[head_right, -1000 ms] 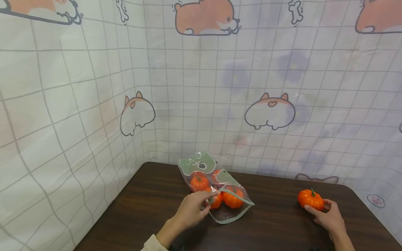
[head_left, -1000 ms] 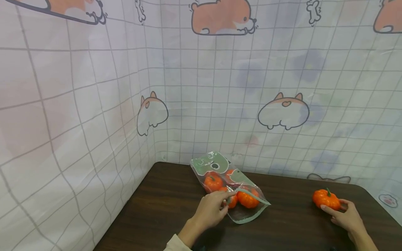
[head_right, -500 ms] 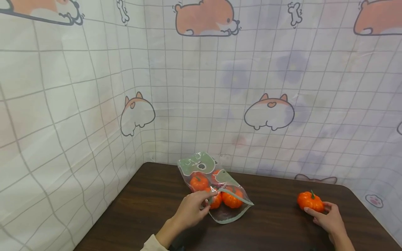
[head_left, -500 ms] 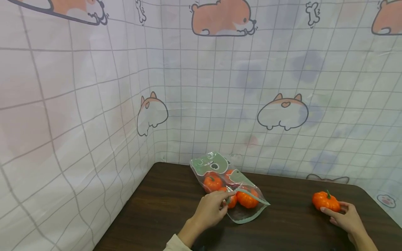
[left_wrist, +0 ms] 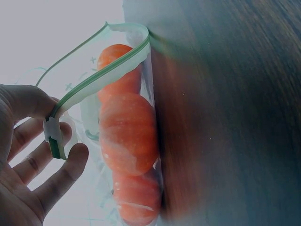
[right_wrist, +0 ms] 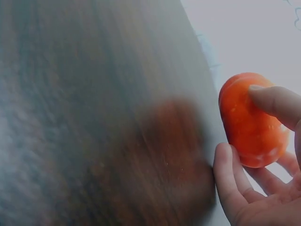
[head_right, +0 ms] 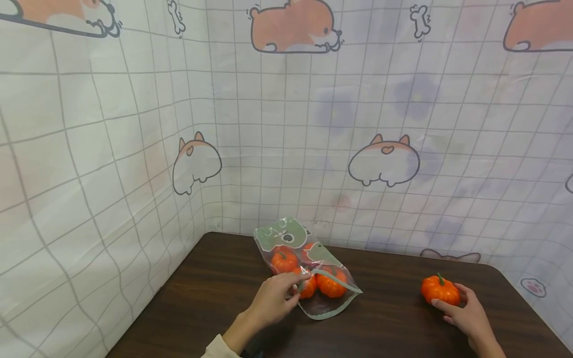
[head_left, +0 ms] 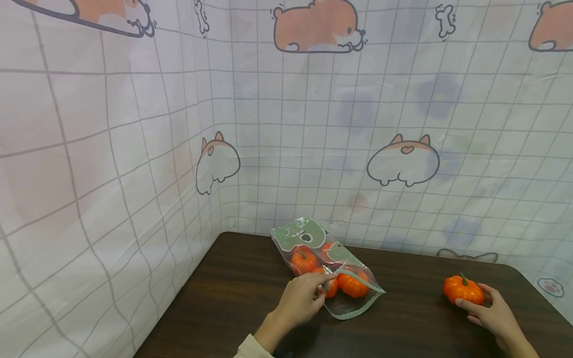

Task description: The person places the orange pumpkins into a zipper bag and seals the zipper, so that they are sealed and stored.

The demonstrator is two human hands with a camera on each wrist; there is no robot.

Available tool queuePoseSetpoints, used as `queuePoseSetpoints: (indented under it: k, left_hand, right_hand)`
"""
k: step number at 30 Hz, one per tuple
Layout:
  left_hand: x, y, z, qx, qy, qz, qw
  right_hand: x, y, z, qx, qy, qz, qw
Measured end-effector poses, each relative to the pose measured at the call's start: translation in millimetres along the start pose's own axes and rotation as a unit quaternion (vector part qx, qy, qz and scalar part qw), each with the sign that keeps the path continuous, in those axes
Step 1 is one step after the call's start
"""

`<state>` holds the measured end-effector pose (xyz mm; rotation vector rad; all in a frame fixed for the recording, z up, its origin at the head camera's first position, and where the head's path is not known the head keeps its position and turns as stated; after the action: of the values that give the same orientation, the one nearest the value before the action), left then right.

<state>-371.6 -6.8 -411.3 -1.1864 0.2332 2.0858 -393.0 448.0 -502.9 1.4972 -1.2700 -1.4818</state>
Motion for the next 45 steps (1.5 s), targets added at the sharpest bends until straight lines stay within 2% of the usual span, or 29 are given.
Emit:
queuePoseSetpoints:
  k: [9, 16, 21, 32, 38, 45]
  left_hand:
    - [0.8, 0.6, 0.2, 0.0, 0.003, -0.004, 1.0]
    - [0.3, 0.4, 0.0, 0.001, 0.003, -0.003, 1.0]
    - [0.7, 0.5, -0.4, -0.001, 0.005, 0.0, 1.0]
    - [0.2, -0.4, -0.1, 0.005, 0.001, 0.0, 1.0]
    - [-0.5, -0.8, 0.1, 0.002, 0.002, -0.001, 1.0]
    - [-1.0, -1.0, -0.1, 0.0, 0.002, 0.0, 1.0]
  right_hand:
    - [8.5, 9.4, -7.6, -0.035, 0.009, -0.012, 0.9993]
    - [18.6, 22.8, -16.1, -0.06, 0.014, -0.049, 0.9969]
    - [31.4, 34.5, -25.7, -0.087, 0.018, -0.065, 0.9939]
    - [64.8, 58.4, -43.8, -0.118, 0.042, -0.078, 0.989]
    - [81.8, 70.8, -55.9, -0.135, 0.061, -0.073, 0.9863]
    - [105.7, 83.7, -67.7, -0.16, 0.103, -0.031, 0.9814]
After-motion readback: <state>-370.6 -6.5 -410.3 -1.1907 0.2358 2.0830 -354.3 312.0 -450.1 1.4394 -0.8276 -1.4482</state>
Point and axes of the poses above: each hand's wrist, its own z-axis towards the middle knuckle, its own x-axis out of the palm, y = z × x, the point moved 9 cm from there along z, towards the middle knuckle, and after that the axes turned 8 degrees about z, right-handed, at the moved point
